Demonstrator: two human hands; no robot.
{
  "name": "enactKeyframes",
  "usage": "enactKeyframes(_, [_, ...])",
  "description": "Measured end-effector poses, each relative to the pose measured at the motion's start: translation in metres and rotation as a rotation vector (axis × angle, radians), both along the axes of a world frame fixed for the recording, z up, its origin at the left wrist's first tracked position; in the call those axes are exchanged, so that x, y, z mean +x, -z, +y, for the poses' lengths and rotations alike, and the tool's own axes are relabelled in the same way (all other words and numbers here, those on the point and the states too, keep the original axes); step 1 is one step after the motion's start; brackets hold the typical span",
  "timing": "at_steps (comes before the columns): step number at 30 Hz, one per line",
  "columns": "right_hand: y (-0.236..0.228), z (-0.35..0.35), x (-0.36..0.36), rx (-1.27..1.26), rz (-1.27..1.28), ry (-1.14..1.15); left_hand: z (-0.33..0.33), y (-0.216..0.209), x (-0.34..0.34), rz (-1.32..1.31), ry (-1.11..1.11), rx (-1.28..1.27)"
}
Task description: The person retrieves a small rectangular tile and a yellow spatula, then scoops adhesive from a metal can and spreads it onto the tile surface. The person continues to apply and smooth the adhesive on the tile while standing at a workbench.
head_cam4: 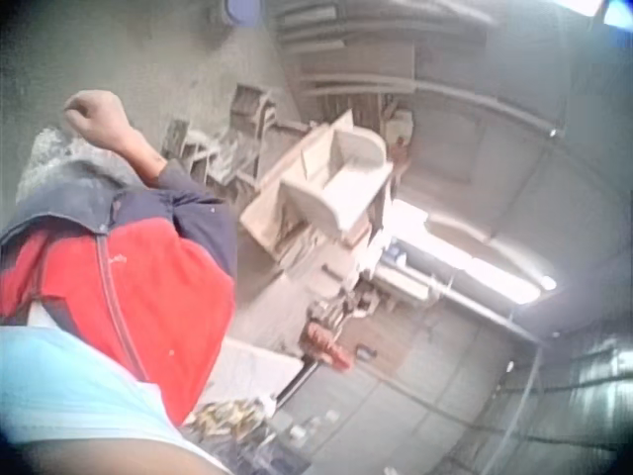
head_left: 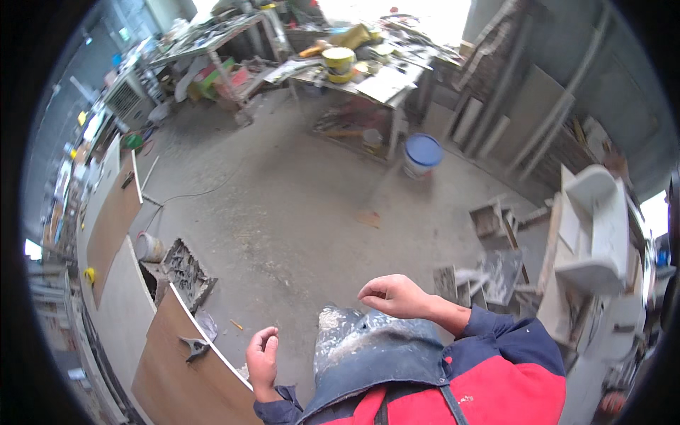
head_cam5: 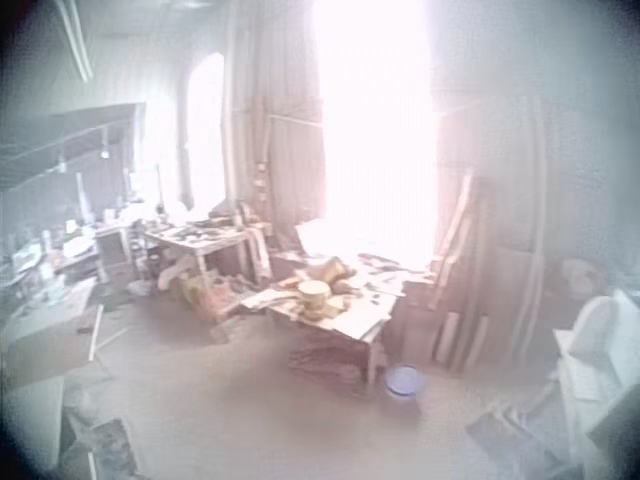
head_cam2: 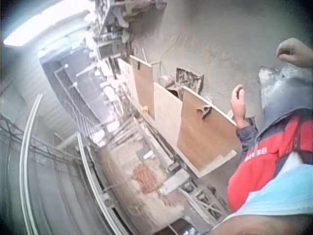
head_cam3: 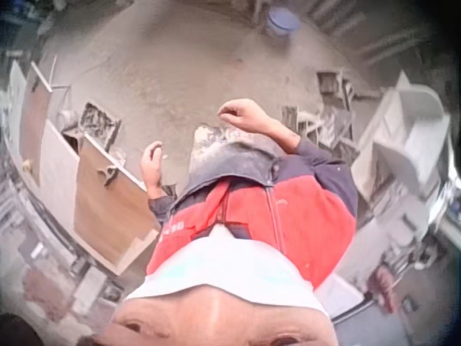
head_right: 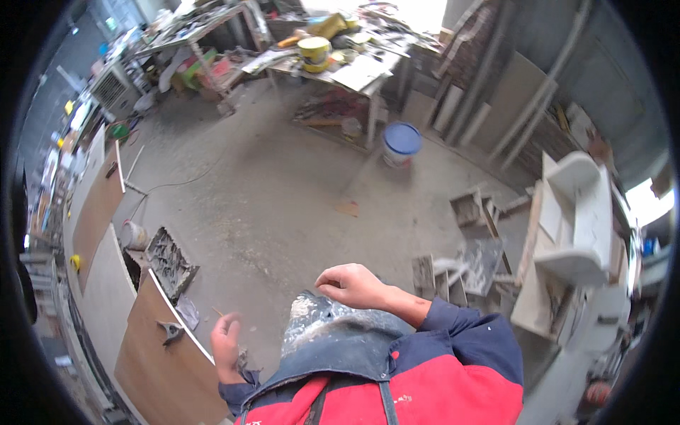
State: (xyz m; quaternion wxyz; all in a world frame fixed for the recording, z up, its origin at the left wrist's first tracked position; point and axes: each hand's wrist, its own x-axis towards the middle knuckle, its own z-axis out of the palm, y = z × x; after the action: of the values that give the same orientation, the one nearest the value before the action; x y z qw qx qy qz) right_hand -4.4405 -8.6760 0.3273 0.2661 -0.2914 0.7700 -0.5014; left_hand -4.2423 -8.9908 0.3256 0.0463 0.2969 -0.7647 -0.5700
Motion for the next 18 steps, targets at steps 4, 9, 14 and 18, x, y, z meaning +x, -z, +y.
enactKeyframes(4, [-0.005, -0.070, -0.113, -0.053, 0.072, -0.175, -0.034, 0.017, -0.052, -0.014, -0.178, 0.027])
enactKeyframes(9, [0.026, -0.161, -0.223, -0.004, -0.011, -0.198, -0.112, 0.071, -0.167, 0.007, -0.211, 0.098])
enactKeyframes(14, [0.021, -0.250, -0.306, -0.001, -0.065, -0.191, -0.201, 0.061, -0.331, 0.038, -0.068, 0.011])
enactKeyframes(18, [0.013, -0.321, -0.397, -0.017, -0.098, -0.186, -0.259, 0.017, -0.457, 0.046, 0.124, -0.124])
